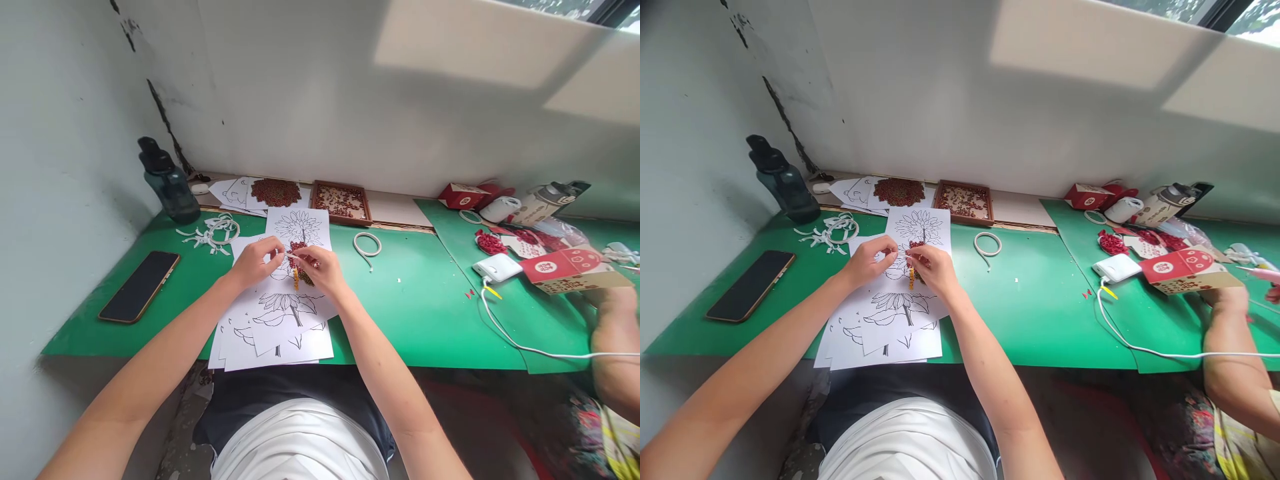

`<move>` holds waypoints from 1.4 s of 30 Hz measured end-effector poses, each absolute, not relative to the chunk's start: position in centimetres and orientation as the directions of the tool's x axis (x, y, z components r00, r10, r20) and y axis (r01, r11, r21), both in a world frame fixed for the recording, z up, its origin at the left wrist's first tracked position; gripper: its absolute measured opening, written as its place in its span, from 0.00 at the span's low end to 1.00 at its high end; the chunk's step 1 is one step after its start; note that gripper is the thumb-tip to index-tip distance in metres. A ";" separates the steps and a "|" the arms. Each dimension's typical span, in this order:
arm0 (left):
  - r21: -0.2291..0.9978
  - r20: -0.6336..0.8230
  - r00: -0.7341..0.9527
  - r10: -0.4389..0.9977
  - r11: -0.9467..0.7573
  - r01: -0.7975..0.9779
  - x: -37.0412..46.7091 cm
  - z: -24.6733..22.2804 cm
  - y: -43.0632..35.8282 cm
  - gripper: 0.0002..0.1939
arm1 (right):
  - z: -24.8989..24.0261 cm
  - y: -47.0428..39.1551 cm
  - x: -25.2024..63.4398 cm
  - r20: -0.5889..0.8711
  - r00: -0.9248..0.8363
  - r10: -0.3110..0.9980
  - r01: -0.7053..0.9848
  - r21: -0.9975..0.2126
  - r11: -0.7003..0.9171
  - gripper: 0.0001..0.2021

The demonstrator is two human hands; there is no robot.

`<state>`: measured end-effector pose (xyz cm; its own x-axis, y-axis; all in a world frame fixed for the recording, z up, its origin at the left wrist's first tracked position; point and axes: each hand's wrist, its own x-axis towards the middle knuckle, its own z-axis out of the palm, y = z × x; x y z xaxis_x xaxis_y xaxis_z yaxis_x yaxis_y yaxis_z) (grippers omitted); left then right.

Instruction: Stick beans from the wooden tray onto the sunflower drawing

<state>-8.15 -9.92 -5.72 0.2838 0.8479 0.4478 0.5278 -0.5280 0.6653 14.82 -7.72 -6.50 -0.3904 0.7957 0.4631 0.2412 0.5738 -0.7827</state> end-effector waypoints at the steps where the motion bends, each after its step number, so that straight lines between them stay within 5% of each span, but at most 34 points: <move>1: 0.662 0.447 0.286 0.848 -0.528 0.532 -8.0 -5.7 -10.0 0.06 | -6.5 -7.7 14.7 0.464 -0.386 0.797 0.236 -0.786 0.571 0.08; 18: 0.607 0.437 0.255 0.863 -0.492 0.624 -8.0 -5.9 -10.0 0.08 | -5.4 -8.3 14.6 0.384 -0.420 0.822 0.200 -0.845 0.496 0.11; 42: 0.639 0.425 0.370 0.826 -0.563 0.524 -7.9 -6.0 -10.3 0.05 | -5.8 -8.4 14.5 0.295 -0.297 0.908 0.393 -0.829 0.398 0.06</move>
<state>-7.94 -10.25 -5.96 0.3701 0.8262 0.4246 0.5236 -0.5631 0.6393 14.45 -8.37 -5.81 -0.2969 0.9081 0.2953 0.3933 0.3981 -0.8288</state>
